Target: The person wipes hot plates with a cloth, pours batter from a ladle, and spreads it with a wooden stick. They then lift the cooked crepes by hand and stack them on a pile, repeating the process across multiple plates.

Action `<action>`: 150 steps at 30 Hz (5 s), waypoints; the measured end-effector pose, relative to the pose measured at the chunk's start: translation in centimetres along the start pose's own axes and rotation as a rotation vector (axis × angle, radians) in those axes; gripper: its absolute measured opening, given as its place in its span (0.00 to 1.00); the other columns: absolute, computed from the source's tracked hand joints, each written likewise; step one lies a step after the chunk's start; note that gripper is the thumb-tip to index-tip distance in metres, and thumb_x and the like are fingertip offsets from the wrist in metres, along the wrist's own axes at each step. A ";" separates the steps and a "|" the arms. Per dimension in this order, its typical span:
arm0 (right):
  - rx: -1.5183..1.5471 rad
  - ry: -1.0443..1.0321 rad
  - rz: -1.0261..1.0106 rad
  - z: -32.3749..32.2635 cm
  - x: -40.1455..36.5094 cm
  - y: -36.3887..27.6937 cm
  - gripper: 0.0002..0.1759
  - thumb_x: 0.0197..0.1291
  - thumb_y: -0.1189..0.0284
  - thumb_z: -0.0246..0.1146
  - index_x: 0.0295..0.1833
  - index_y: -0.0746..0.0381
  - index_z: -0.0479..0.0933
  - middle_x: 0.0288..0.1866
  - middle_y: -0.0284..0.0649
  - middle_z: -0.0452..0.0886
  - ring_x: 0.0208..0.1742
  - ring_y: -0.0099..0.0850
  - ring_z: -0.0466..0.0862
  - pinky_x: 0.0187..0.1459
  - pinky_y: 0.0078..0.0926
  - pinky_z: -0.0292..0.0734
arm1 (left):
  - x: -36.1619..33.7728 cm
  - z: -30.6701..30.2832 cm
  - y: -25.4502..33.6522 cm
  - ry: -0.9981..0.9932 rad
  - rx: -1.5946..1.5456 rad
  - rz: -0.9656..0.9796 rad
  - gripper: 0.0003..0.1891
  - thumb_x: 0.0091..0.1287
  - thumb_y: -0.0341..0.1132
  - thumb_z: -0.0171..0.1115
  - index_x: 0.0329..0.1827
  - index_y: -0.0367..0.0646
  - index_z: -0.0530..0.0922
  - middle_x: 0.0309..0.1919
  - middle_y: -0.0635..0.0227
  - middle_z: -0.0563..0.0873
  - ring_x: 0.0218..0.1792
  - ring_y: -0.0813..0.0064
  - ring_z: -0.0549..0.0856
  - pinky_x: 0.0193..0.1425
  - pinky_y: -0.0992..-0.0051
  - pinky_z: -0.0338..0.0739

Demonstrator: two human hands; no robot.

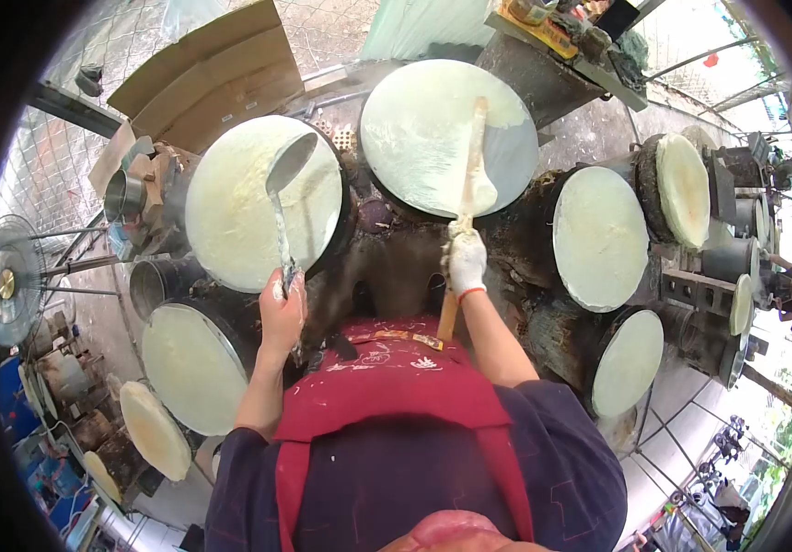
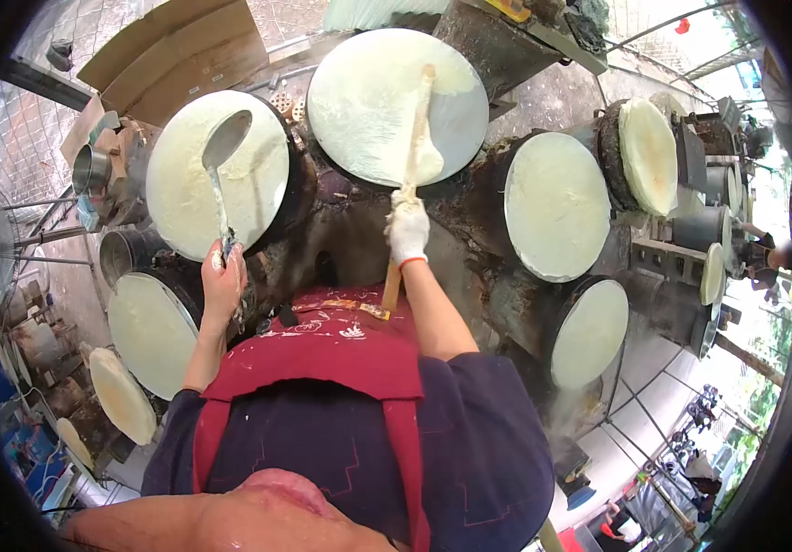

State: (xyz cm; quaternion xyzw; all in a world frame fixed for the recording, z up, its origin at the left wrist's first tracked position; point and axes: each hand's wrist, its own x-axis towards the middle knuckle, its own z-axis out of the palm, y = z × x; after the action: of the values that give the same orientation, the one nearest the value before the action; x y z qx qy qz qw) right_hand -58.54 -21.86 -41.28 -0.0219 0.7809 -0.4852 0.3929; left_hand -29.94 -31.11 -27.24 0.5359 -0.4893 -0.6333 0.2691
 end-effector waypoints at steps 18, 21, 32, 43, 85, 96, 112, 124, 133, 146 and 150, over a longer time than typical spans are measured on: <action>-0.853 -0.201 -0.424 -15.0 6.4 -0.7 0.21 0.67 0.52 0.51 0.48 0.58 0.75 0.33 0.56 0.83 0.38 0.55 0.83 0.42 0.54 0.75 | -4.5 14.8 1.4 0.180 -0.012 -0.012 0.08 0.75 0.33 0.53 0.35 0.45 0.69 0.15 0.81 0.66 0.11 0.90 0.63 0.13 0.84 0.55; -0.852 -0.022 -0.528 -16.5 11.1 -3.9 0.19 0.68 0.54 0.52 0.44 0.60 0.76 0.31 0.56 0.82 0.37 0.56 0.83 0.38 0.54 0.75 | -4.6 15.7 1.0 0.193 -0.007 -0.015 0.07 0.75 0.33 0.53 0.35 0.45 0.70 0.16 0.81 0.66 0.12 0.90 0.62 0.13 0.84 0.56; -0.878 0.031 -0.433 -16.9 12.2 -4.5 0.34 0.69 0.51 0.49 0.73 0.57 0.59 0.35 0.58 0.83 0.38 0.55 0.83 0.41 0.52 0.76 | -2.5 18.4 2.3 0.119 0.065 -0.029 0.08 0.75 0.33 0.52 0.35 0.44 0.70 0.15 0.81 0.65 0.11 0.90 0.62 0.13 0.85 0.55; -0.747 -0.059 -0.857 -9.0 21.1 -15.8 0.23 0.61 0.60 0.61 0.59 0.59 0.76 0.56 0.51 0.81 0.55 0.46 0.82 0.55 0.40 0.76 | -3.6 18.6 1.9 0.163 0.096 -0.061 0.08 0.74 0.32 0.52 0.34 0.42 0.69 0.15 0.80 0.66 0.11 0.88 0.63 0.12 0.83 0.55; 0.296 -0.431 0.202 -13.9 0.6 -6.8 0.18 0.66 0.51 0.62 0.51 0.51 0.81 0.20 0.24 0.68 0.15 0.15 0.62 0.16 0.15 0.55 | 15.4 23.9 2.1 -0.692 -1.396 -0.899 0.08 0.74 0.33 0.51 0.43 0.35 0.68 0.21 0.79 0.66 0.16 0.85 0.66 0.23 0.82 0.61; 0.139 -0.684 -0.263 -17.7 12.4 -0.9 0.22 0.67 0.77 0.56 0.66 0.68 0.71 0.52 0.31 0.79 0.46 0.17 0.77 0.49 0.13 0.71 | 3.8 19.0 6.7 -0.744 -1.161 -0.314 0.16 0.78 0.38 0.42 0.48 0.32 0.73 0.15 0.83 0.64 0.07 0.89 0.62 0.14 0.81 0.58; -1.321 -0.705 -1.182 -0.2 -13.6 2.1 0.26 0.64 0.47 0.55 0.66 0.41 0.72 0.37 0.50 0.81 0.37 0.51 0.83 0.38 0.48 0.78 | -28.4 -4.6 -6.6 0.118 -1.056 0.084 0.16 0.77 0.42 0.48 0.44 0.36 0.75 0.17 0.83 0.63 0.09 0.91 0.59 0.16 0.83 0.56; -1.336 -0.668 -1.216 18.8 -23.4 4.6 0.28 0.66 0.50 0.55 0.67 0.51 0.72 0.38 0.57 0.83 0.40 0.54 0.84 0.39 0.50 0.77 | -48.8 -12.8 -17.0 0.832 -1.344 0.318 0.14 0.77 0.38 0.48 0.50 0.33 0.72 0.17 0.78 0.63 0.07 0.88 0.57 0.11 0.86 0.51; -0.670 -1.406 -0.524 36.5 -23.2 3.8 0.23 0.66 0.57 0.62 0.57 0.62 0.75 0.34 0.32 0.80 0.17 0.16 0.66 0.18 0.15 0.61 | -52.5 -6.2 -19.7 1.452 -1.719 0.800 0.14 0.74 0.26 0.47 0.54 0.20 0.65 0.39 0.50 0.77 0.13 0.83 0.69 0.10 0.89 0.67; -0.458 -1.412 -0.399 44.6 -32.0 3.9 0.18 0.54 0.79 0.68 0.52 0.61 0.77 0.23 0.27 0.76 0.13 0.16 0.67 0.14 0.17 0.59 | -55.4 1.1 -17.1 1.187 -1.535 1.261 0.23 0.79 0.32 0.36 0.66 0.17 0.54 0.30 0.58 0.76 0.17 0.84 0.71 0.25 0.79 0.58; -0.340 -1.485 -0.503 42.7 -35.9 3.1 0.17 0.56 0.82 0.66 0.52 0.64 0.75 0.30 0.31 0.79 0.22 0.19 0.75 0.22 0.15 0.69 | -56.8 2.5 -18.3 1.221 -1.532 1.284 0.24 0.79 0.33 0.36 0.66 0.16 0.54 0.30 0.57 0.77 0.17 0.83 0.71 0.25 0.79 0.57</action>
State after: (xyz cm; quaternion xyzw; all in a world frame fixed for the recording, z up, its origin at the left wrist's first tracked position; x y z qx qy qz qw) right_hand -5.56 -36.94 -31.85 -0.5740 0.3502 -0.2921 0.6801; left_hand -12.96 25.77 -20.40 0.1034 0.0501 -0.1480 0.9823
